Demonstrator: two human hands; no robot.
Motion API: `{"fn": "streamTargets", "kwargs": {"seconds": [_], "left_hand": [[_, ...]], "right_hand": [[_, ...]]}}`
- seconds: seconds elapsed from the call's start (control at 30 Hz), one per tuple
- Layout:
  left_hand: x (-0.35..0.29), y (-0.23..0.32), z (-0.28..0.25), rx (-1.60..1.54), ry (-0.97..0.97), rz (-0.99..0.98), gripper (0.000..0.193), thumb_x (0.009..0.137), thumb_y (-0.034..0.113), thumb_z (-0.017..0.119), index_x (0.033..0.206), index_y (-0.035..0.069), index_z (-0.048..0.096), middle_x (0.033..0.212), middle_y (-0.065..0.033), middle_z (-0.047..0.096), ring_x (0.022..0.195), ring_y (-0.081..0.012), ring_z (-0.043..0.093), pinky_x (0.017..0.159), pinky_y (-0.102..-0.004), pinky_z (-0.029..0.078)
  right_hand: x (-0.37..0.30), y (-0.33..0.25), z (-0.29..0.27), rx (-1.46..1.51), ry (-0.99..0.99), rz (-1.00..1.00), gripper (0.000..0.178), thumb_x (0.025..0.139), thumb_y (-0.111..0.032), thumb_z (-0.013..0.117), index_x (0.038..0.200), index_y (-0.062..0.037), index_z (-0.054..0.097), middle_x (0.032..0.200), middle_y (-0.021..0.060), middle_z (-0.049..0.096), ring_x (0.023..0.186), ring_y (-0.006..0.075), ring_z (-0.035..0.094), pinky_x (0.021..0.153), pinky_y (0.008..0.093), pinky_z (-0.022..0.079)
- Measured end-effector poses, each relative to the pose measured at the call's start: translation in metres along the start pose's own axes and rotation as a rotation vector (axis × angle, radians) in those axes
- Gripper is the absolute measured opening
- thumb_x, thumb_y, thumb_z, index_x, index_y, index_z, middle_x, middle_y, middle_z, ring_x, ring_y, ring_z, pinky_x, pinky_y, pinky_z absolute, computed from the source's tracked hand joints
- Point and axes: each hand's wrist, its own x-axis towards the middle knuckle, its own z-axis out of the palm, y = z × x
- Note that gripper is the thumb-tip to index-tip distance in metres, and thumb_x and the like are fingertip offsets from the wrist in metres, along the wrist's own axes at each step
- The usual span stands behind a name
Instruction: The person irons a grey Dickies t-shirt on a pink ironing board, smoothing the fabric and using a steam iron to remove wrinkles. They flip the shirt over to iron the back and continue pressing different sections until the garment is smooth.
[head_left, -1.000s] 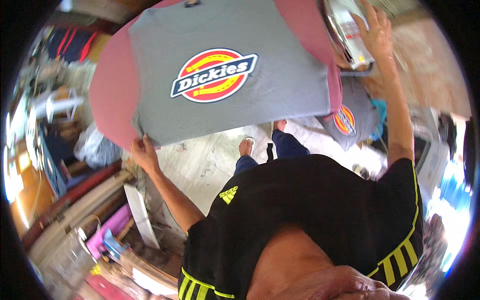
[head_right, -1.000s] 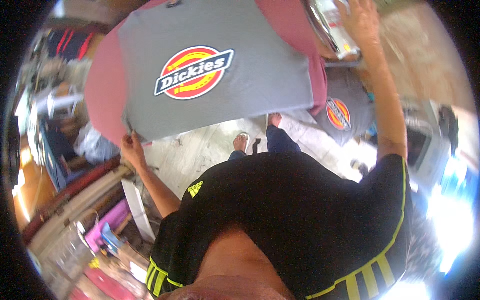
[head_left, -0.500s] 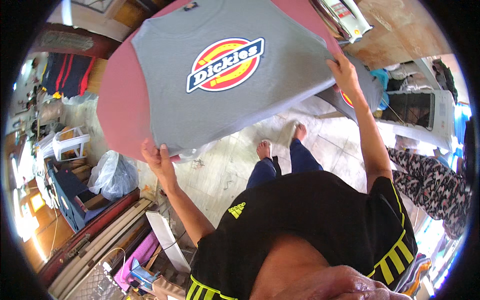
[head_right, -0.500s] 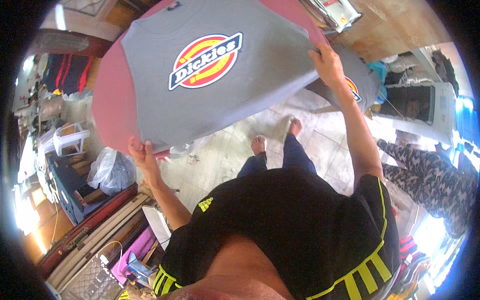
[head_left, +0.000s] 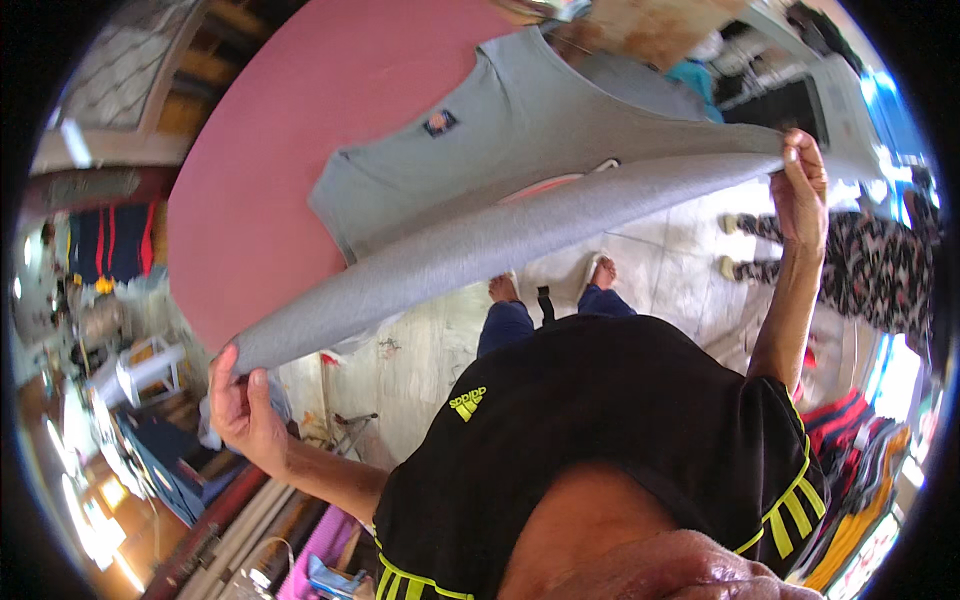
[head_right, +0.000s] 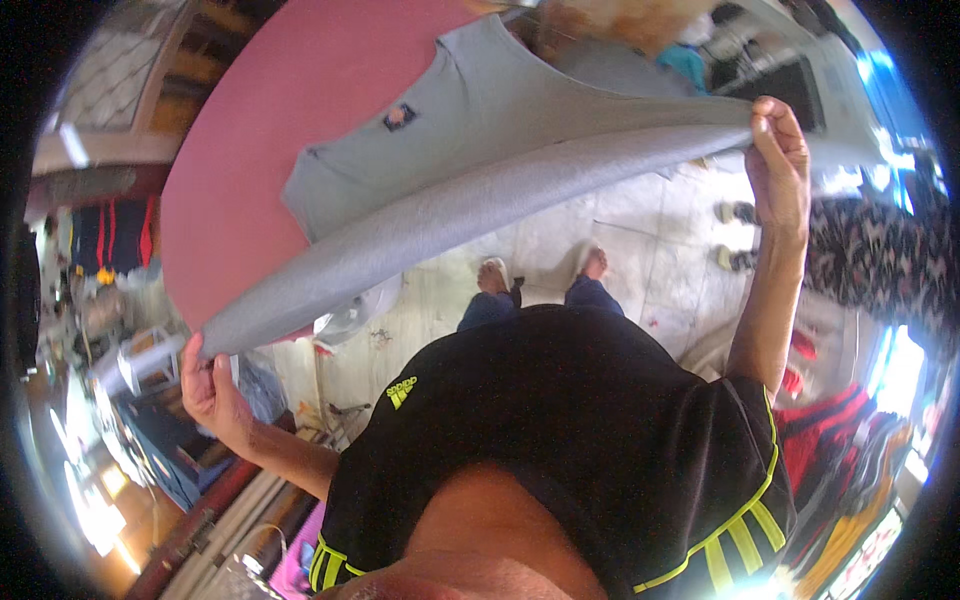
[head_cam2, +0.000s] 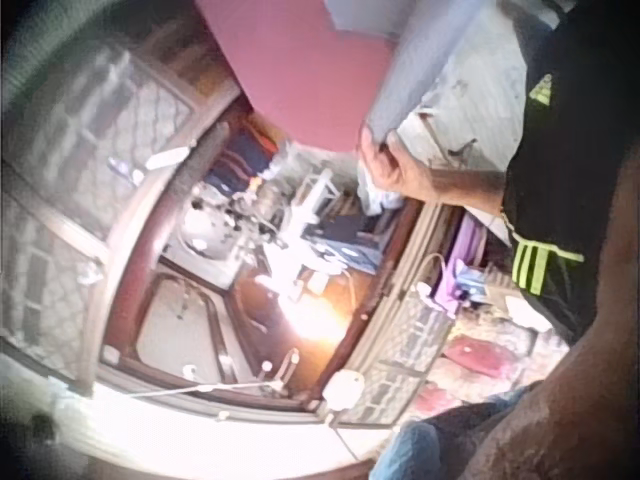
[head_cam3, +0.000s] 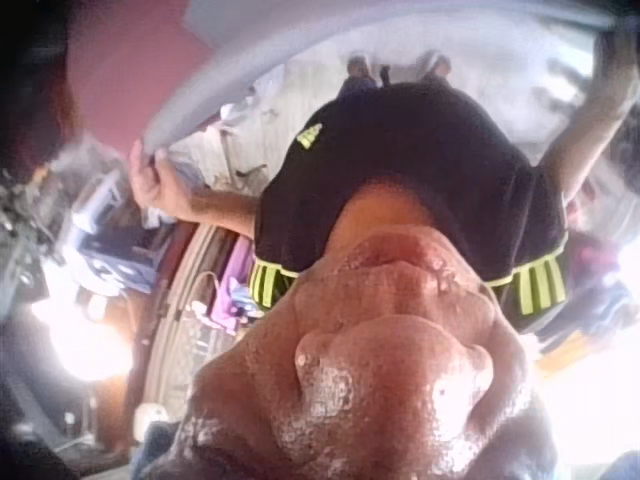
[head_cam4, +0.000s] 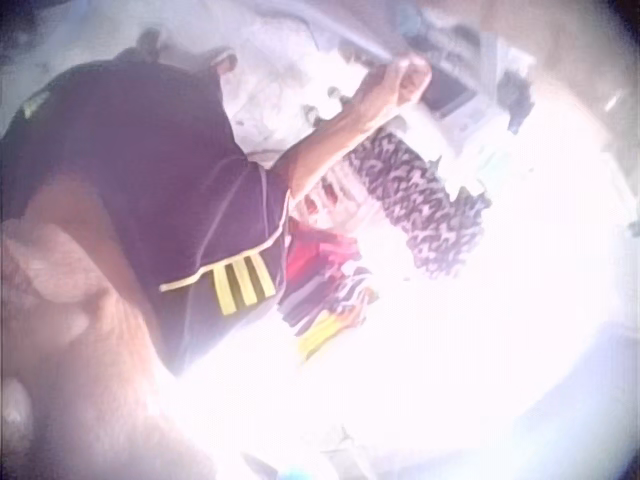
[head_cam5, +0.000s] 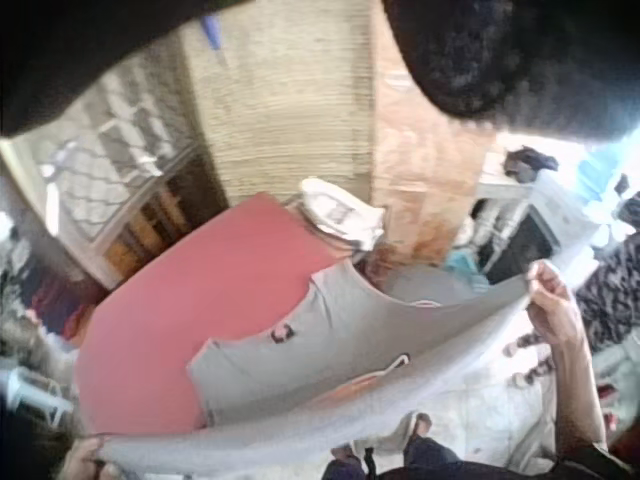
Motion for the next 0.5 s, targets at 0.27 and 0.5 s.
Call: {"fn": "streamTargets", "kwargs": {"seconds": [0.27, 0.5], "left_hand": [[0.034, 0.025, 0.174, 0.530, -0.249, 0.308, 0.024, 0.086, -0.008, 0.067, 0.110, -0.004, 0.068, 0.097, -0.0046, 0.066, 0.082, -0.0092, 0.060, 0.071, -0.0247, 0.049], [0.027, -0.085, 0.405, -0.327, -0.209, -0.320, 0.018, 0.094, -0.001, 0.062, 0.111, 0.004, 0.062, 0.089, 0.0001, 0.061, 0.073, -0.0075, 0.058, 0.065, -0.0235, 0.049]], "right_hand": [[-0.075, -0.069, -0.143, -0.518, 0.110, 0.069, 0.040, 0.088, 0.005, 0.064, 0.128, 0.0018, 0.061, 0.115, 0.0054, 0.067, 0.102, 0.0099, 0.062, 0.091, 0.0236, 0.047], [0.001, 0.040, -0.250, -1.159, 0.073, 0.131, 0.024, 0.093, -0.018, 0.065, 0.110, -0.0012, 0.066, 0.099, 0.0106, 0.069, 0.089, 0.0167, 0.064, 0.082, 0.0320, 0.049]]}}
